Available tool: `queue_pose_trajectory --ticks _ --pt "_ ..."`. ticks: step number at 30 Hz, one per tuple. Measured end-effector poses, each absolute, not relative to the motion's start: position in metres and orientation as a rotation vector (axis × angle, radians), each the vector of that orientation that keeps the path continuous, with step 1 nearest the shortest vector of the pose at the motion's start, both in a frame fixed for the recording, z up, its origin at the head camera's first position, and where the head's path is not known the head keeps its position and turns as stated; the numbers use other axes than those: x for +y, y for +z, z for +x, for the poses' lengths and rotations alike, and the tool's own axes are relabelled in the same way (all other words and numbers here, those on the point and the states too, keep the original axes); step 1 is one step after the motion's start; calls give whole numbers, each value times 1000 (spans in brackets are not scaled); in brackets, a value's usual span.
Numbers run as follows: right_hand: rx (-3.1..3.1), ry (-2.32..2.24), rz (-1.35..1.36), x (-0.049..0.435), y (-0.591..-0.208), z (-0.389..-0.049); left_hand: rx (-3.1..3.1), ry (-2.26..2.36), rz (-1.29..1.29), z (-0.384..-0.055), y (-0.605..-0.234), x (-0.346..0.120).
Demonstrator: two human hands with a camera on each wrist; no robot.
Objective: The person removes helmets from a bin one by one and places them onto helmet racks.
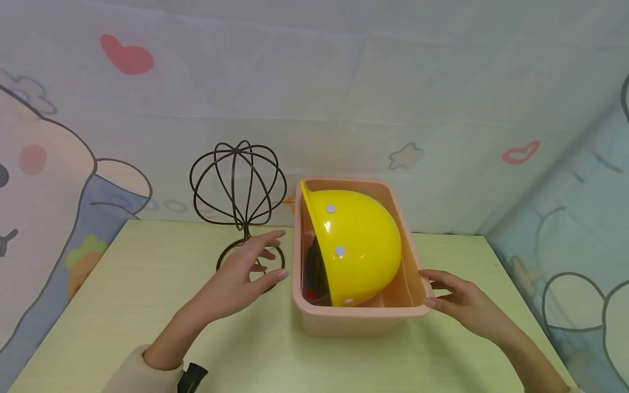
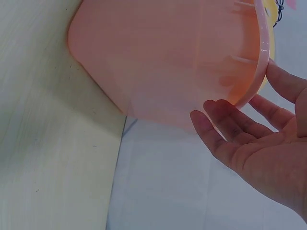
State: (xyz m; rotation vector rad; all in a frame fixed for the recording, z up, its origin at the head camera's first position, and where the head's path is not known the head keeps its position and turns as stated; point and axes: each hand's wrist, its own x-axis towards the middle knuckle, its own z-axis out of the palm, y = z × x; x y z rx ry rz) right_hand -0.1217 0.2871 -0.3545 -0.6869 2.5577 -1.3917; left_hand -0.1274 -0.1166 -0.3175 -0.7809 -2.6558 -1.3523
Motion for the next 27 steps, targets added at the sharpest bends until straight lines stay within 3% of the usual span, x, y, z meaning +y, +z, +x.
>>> queue_pose_trajectory --ticks 27 --pt "2536 -1412 -719 287 -354 -121 -2660 -1456 -719 -161 -307 -50"
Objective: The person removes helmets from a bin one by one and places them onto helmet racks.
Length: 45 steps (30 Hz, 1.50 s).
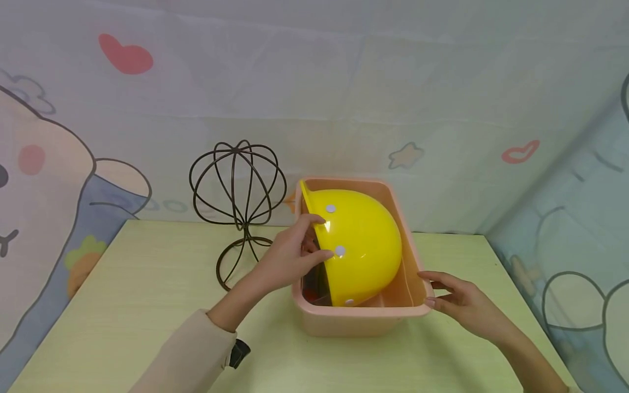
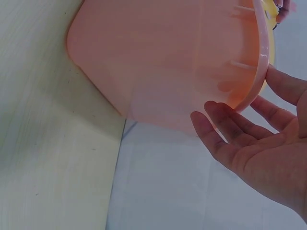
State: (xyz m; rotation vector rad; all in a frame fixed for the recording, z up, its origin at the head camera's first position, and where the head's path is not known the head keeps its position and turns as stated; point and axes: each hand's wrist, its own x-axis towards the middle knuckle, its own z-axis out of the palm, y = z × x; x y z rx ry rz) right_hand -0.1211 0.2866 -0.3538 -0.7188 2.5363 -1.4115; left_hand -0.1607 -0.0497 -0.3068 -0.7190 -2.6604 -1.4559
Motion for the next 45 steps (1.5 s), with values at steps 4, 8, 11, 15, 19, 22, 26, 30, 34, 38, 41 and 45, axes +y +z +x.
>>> queue_pose_trajectory --ticks 4,8,11,15,19,22,26,30,34,38,41,45 --pt "2541 -1414 -709 287 -354 -121 -2660 -1465 -690 -163 -307 -45" --pt "2548 -1408 -699 286 -354 -120 -2651 -1489 -642 -165 -307 -41" --pt "2550 -1404 -690 285 -353 -120 -2634 -1521 -628 -165 -307 -41" --pt "2545 -1402 -681 286 -353 -121 -2623 -1544 -618 -162 -307 -41" --pt "2547 -1397 -717 285 -354 -122 -2602 -1568 -603 -160 -307 -43" --pt "2543 -1403 -737 284 -355 -122 -2579 -1609 -566 -159 -310 -46" --pt "2538 -1411 -752 283 -355 -123 -2532 -1722 -477 -157 -315 -49" --pt "2541 -1407 -759 282 -354 -123 -2473 -1839 -385 -154 -317 -50" --pt "2543 -1396 -742 280 -353 -123 -2477 -1864 -323 -152 -315 -49" --pt "2547 -1388 -737 280 -352 -123 -2503 -1909 -275 -153 -314 -48" --pt "2544 -1393 -740 280 -352 -123 -2508 -1970 -259 -153 -314 -48" --pt "2535 -1402 -734 281 -354 -123 -2510 -2021 -271 -154 -314 -48"
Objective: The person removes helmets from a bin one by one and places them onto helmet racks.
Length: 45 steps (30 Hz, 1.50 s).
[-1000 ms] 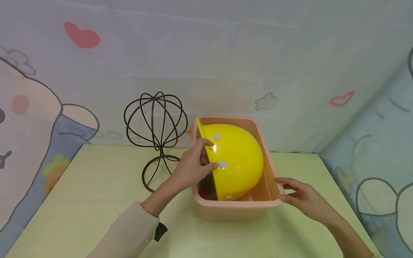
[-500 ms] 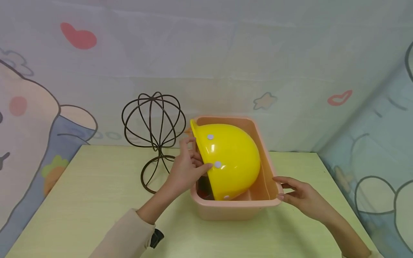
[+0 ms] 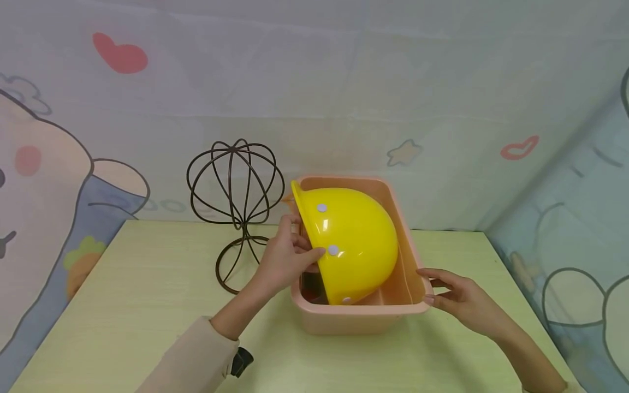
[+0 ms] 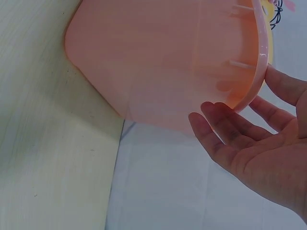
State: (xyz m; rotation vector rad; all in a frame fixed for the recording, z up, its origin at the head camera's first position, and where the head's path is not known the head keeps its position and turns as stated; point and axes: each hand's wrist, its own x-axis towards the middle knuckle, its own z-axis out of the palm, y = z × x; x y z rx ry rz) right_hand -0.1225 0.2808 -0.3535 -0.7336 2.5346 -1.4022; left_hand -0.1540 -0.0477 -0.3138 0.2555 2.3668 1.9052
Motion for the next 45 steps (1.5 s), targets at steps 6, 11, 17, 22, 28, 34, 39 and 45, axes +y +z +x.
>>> queue_pose_trajectory --ticks 6,11,17,22,28,34,39,45 --pt "2532 -1406 -711 281 -354 -123 2290 1902 236 -156 -312 -51" --pt "2539 -1392 -700 281 -353 -123 2232 1891 174 -156 -313 -58" --pt "2543 -1392 -682 281 -353 -122 2185 1905 158 -154 -319 -68" --pt "2541 -1393 -693 281 -352 -122 2138 1927 186 -153 -322 -72" --pt "2566 -1372 -690 281 -352 -122 2136 1940 169 -153 -323 -71" --pt "2580 -1372 -697 280 -353 -122 2130 1969 128 -152 -323 -69" --pt "2582 -1374 -718 280 -354 -122 2117 2012 97 -152 -328 -67" --pt "2583 -1364 -678 281 -352 -121 2094 2062 105 -149 -332 -66"
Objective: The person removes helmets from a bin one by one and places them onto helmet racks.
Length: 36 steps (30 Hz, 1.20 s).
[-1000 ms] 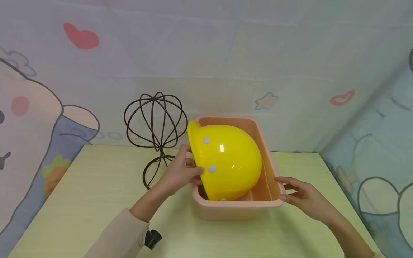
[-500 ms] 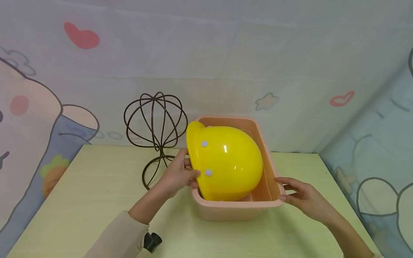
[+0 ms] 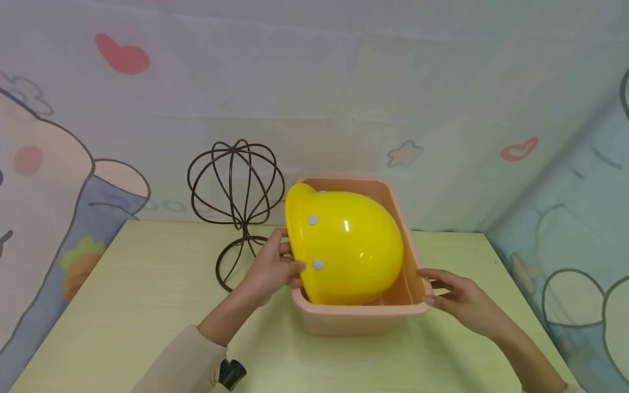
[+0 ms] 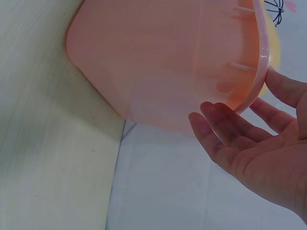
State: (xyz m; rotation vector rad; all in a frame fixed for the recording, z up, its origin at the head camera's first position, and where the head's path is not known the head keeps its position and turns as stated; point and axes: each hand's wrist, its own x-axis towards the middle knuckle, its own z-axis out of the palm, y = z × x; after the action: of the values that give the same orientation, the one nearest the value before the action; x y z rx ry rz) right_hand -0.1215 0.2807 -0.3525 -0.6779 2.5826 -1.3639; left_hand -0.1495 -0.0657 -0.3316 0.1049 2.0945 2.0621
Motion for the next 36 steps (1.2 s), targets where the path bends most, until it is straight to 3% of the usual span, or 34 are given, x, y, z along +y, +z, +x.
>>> queue_pose_trajectory --ticks 36 --pt "2617 -1350 -710 279 -355 -122 1973 2447 355 -134 -279 -93"
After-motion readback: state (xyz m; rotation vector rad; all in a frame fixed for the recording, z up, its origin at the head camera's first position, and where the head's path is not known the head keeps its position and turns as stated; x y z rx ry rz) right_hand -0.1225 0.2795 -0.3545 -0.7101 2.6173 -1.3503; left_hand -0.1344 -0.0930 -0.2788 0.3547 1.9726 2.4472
